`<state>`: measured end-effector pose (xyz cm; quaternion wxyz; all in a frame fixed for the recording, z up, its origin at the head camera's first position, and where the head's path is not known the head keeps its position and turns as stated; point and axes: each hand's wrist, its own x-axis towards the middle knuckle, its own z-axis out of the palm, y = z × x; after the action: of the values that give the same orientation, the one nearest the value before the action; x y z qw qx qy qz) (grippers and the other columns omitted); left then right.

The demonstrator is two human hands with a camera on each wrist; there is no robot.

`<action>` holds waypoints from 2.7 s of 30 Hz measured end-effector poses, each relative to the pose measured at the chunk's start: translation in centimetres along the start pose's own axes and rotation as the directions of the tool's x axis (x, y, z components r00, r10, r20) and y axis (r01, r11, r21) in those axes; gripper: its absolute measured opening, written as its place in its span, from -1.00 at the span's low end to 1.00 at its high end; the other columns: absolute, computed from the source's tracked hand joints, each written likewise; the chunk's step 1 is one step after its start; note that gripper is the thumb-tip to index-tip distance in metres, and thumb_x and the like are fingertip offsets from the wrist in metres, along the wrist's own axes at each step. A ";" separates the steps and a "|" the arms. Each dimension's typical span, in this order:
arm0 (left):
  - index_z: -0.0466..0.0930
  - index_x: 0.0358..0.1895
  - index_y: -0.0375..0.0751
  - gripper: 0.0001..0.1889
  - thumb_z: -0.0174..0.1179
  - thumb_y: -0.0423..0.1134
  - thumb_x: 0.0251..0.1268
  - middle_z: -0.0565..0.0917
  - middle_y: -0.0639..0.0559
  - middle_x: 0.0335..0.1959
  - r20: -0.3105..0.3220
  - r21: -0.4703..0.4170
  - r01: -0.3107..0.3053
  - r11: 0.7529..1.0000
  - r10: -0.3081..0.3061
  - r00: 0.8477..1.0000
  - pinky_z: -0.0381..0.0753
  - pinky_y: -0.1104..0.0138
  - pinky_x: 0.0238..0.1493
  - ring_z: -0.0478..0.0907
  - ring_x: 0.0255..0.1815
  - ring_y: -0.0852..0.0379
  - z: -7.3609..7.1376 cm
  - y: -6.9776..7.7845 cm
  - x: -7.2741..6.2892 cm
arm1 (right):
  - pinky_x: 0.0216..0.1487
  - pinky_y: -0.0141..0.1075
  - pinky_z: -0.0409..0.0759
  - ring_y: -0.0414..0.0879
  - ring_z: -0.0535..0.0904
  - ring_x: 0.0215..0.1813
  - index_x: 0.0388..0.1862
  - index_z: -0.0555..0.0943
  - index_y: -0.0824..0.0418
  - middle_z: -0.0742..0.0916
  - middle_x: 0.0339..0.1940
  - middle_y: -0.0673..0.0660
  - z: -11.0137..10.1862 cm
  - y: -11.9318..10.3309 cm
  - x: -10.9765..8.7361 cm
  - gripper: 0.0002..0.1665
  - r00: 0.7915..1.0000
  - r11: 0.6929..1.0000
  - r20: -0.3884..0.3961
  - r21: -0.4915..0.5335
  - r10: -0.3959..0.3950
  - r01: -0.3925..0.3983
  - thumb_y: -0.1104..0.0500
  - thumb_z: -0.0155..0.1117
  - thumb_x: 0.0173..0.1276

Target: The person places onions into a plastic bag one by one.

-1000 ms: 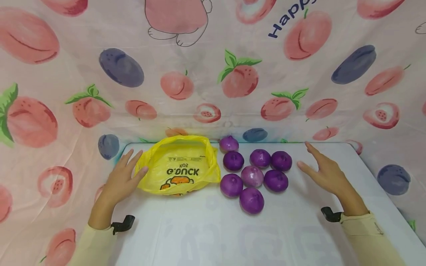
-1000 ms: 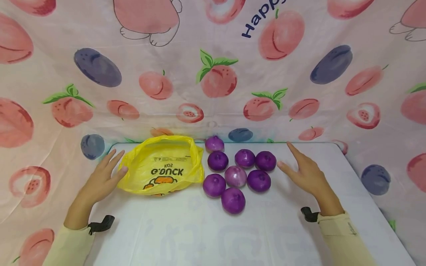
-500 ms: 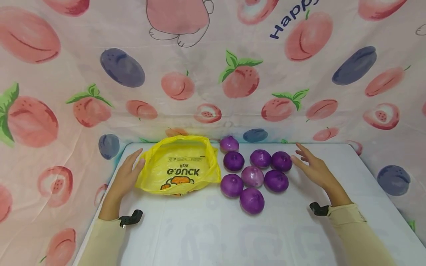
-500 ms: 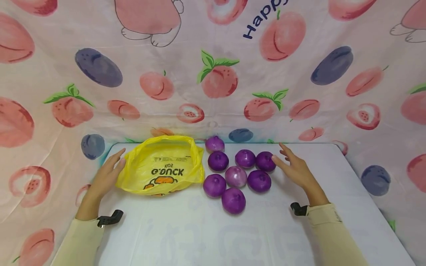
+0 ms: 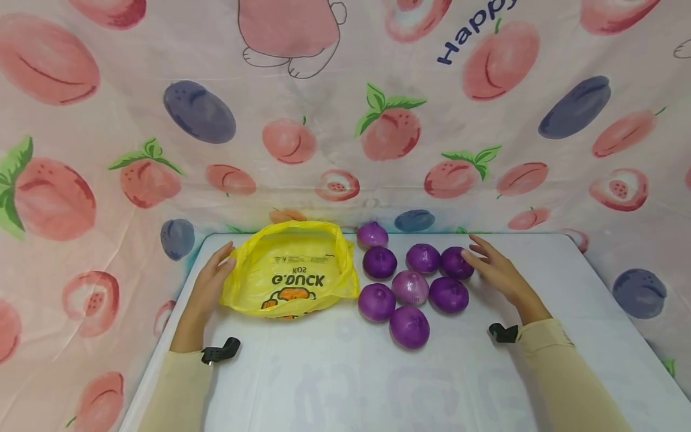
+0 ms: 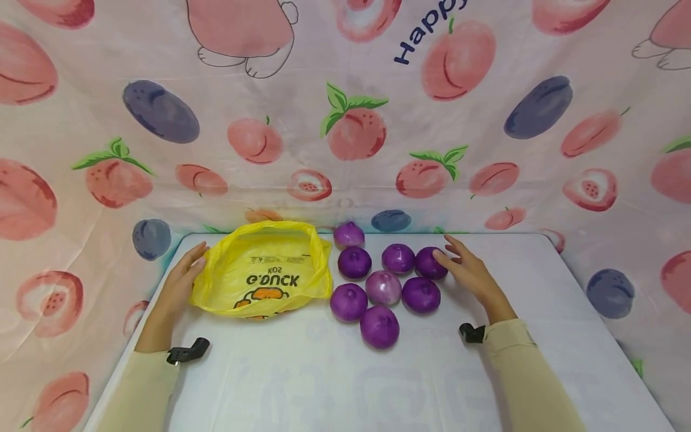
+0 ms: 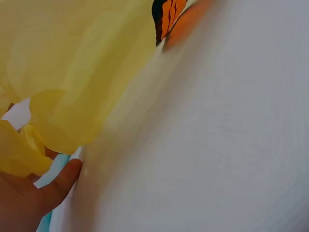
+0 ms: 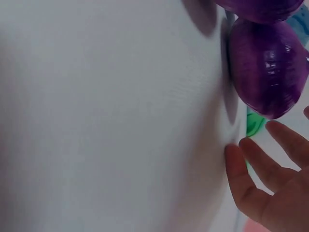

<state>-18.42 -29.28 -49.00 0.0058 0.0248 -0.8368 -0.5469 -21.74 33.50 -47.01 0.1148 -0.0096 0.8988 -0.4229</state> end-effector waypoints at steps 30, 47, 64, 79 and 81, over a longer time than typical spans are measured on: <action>0.04 0.66 0.14 -0.28 0.12 -0.04 0.56 -0.03 0.02 0.71 0.095 -0.151 0.063 0.987 -0.049 0.994 -0.16 -0.09 0.68 -0.20 0.72 -0.06 0.4 -2.3 0.1 | 0.46 0.42 0.21 0.47 0.14 0.56 0.72 -0.05 0.01 0.19 0.57 0.58 0.1 2.1 1.6 0.10 0.986 0.992 0.166 0.122 0.016 -0.037 -0.08 0.38 0.41; 0.01 0.67 0.14 -0.29 0.10 -0.11 0.57 -0.03 0.02 0.71 0.108 -0.141 0.073 0.987 -0.057 0.992 -0.11 -0.12 0.67 -0.16 0.72 -0.09 0.5 -2.4 0.1 | 0.42 0.38 0.32 0.46 0.20 0.54 0.70 0.03 0.08 0.26 0.55 0.57 0.3 1.9 1.5 0.07 0.987 0.996 0.159 0.093 -0.011 -0.004 -0.06 0.40 0.40; 0.03 0.66 0.17 -0.29 0.10 -0.10 0.57 -0.03 0.03 0.71 0.108 -0.129 0.063 0.990 -0.049 0.993 -0.11 -0.12 0.67 -0.16 0.72 -0.09 0.5 -2.5 0.4 | 0.40 0.28 0.37 0.38 0.28 0.49 0.70 0.03 0.06 0.25 0.55 0.57 -0.3 2.1 1.6 -0.02 0.991 0.989 0.137 0.150 -0.001 -0.019 -0.09 0.30 0.48; 0.04 0.66 0.19 -0.29 0.13 -0.09 0.55 -0.01 0.08 0.71 0.108 -0.144 0.079 0.986 -0.064 0.992 -0.11 -0.10 0.67 -0.15 0.72 -0.06 0.5 -2.7 0.5 | 0.13 -0.46 0.64 -0.34 0.61 0.10 0.65 0.16 0.06 0.41 0.27 -0.02 -0.2 -0.8 0.1 -0.21 0.996 0.818 0.084 0.574 -0.008 -0.042 0.01 0.21 0.56; 0.05 0.66 0.18 -0.29 0.12 -0.10 0.55 0.00 0.07 0.71 0.108 -0.142 0.074 0.987 -0.059 0.992 -0.11 -0.10 0.67 -0.15 0.72 -0.06 0.5 -2.8 0.6 | 0.11 -0.45 0.66 -0.34 0.61 0.08 0.65 0.16 0.07 0.42 0.24 -0.01 0.1 -1.7 0.1 -0.18 0.999 0.820 0.049 0.571 -0.003 -0.025 0.01 0.25 0.53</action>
<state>-18.92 -29.96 -51.75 -0.0538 0.0238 -0.7924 -0.6072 -21.94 32.36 -45.80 0.1363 0.0203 0.7279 -0.6717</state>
